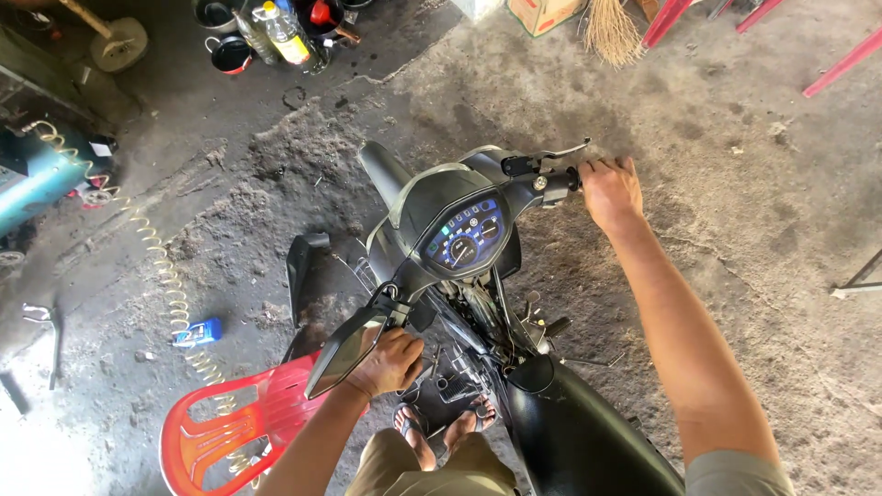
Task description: Adjusting and connecting electrical wiring on a motorcycle under the seat and side panels.
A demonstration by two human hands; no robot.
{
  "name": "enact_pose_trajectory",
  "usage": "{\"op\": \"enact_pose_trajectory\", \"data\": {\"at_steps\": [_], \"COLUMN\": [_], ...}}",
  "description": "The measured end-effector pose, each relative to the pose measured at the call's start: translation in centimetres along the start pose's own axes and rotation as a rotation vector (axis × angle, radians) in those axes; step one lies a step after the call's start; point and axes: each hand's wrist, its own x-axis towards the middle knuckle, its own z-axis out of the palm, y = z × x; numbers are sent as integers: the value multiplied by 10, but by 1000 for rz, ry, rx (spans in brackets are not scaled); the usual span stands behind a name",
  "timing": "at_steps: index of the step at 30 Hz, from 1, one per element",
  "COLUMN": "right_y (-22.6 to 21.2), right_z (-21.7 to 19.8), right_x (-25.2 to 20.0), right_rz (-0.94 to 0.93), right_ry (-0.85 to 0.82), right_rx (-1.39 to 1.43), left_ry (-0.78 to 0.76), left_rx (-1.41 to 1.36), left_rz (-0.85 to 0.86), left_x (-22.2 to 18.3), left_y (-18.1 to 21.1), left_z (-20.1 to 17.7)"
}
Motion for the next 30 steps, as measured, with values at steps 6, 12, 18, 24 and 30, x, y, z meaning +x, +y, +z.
{"op": "enact_pose_trajectory", "data": {"at_steps": [6,12,18,24,30], "right_y": [1,2,5,1,5], "right_z": [15,18,29,24,23], "right_x": [0,-1,-2,-1,1], "right_rz": [43,50,-1,62,86], "right_ry": [-28,-33,76,-13,-43], "right_rx": [-17,-94,-9,10,-3], "left_ry": [-26,-67,-52,-60,-67], "left_rx": [34,36,32,46,51], "left_rz": [-12,-13,-8,-9,-1], "left_x": [-2,-2,-11,-8,-6], "left_y": [0,-1,-6,-6,-3], "left_z": [1,2,18,13,11]}}
